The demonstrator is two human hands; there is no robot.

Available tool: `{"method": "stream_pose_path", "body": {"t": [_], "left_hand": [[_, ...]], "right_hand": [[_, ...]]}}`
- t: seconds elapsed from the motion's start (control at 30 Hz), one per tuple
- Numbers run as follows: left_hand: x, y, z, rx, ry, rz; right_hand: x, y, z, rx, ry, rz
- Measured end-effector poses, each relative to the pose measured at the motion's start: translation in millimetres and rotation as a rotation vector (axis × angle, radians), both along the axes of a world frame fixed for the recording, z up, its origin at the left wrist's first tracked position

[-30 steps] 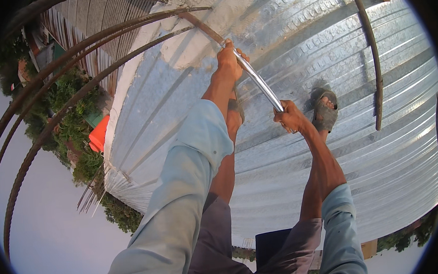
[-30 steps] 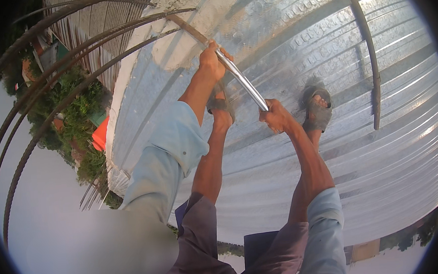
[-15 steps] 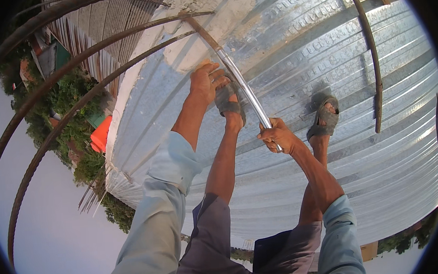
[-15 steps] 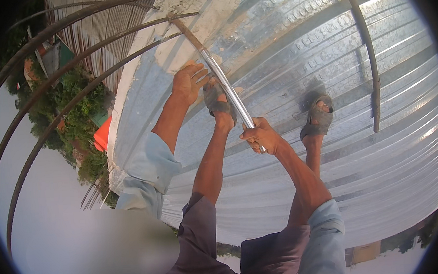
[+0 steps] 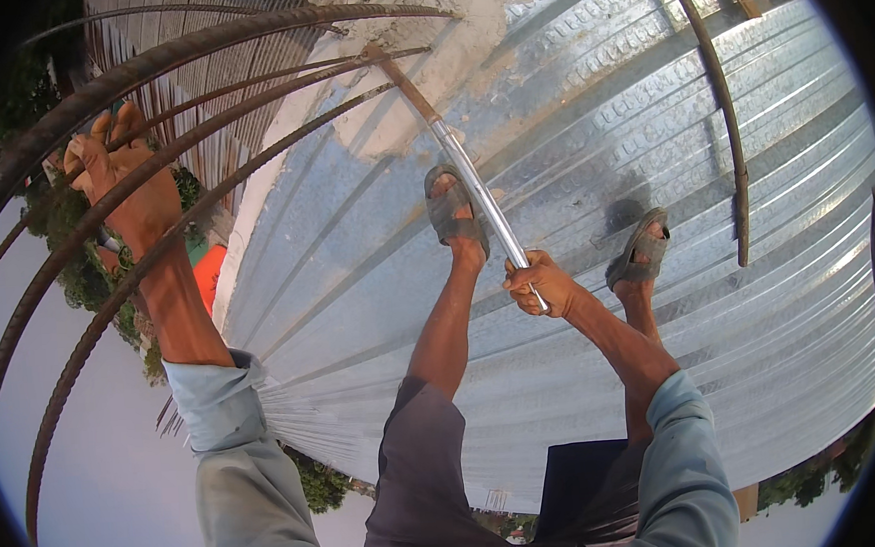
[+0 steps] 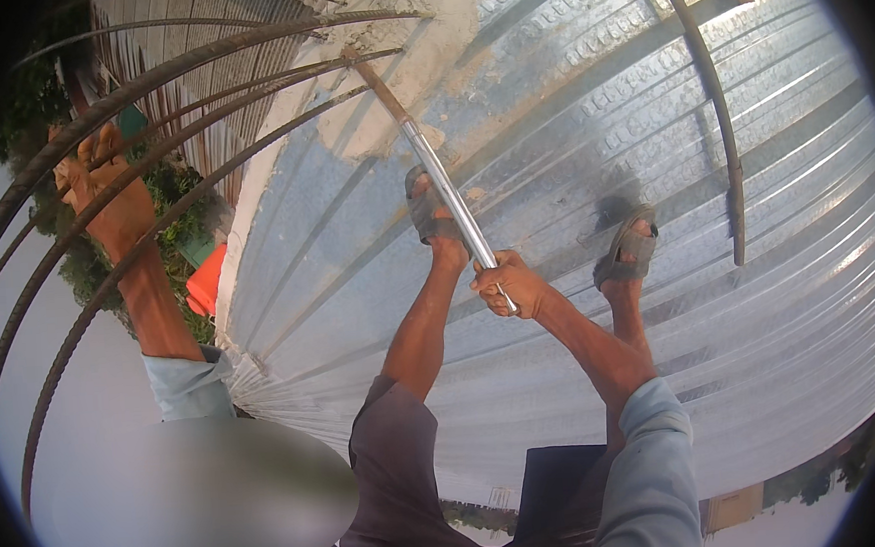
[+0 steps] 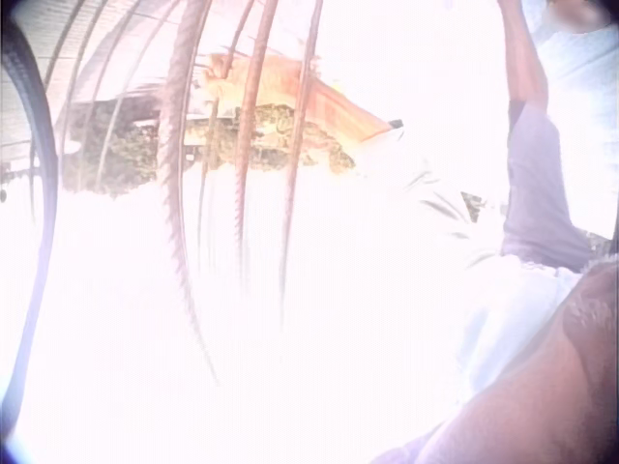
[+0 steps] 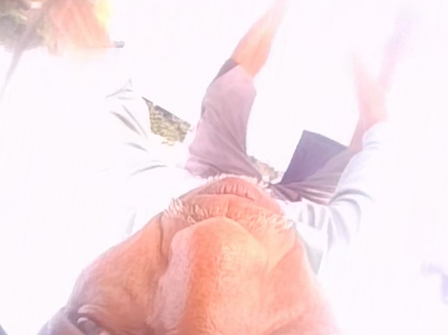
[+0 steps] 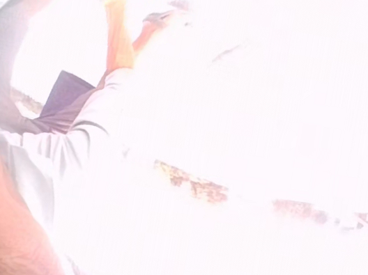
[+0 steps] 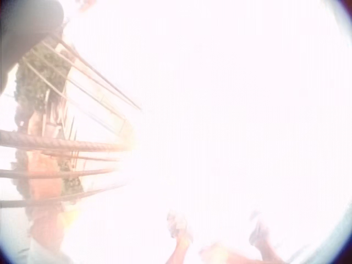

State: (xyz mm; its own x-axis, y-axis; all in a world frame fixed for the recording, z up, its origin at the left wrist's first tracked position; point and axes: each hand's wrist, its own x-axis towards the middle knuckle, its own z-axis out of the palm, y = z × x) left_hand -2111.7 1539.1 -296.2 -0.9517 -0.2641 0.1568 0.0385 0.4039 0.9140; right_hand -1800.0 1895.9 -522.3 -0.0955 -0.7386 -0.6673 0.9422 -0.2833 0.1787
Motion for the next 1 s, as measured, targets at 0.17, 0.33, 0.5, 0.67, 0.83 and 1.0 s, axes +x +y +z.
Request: {"method": "stream_pose_path", "body": {"t": [0.17, 0.33, 0.5, 0.67, 0.83, 1.0], "left_hand": [[-56, 10, 13, -0.132, 0.032, -0.086], [-125, -62, -4, 0.177, -0.159, 0.223], [-122, -88, -17, 0.287, -0.201, 0.090], [-123, -79, -6, 0.266, -0.059, 0.183], [-135, -124, -21, 0.300, -0.151, -0.026], [-135, -122, -22, 0.396, -0.099, -0.137]], "right_hand": [[-14, -17, 35, -0.053, -0.123, -0.097], [-75, -55, 129, -0.043, -0.271, -0.114], [-61, -42, 110, 0.073, -0.164, -0.321], [-35, -50, 121, 0.165, -0.033, -0.758], [-4, -56, 104, 0.339, 0.405, -0.907], [17, -64, 91, 0.382, 0.881, -0.954]]}}
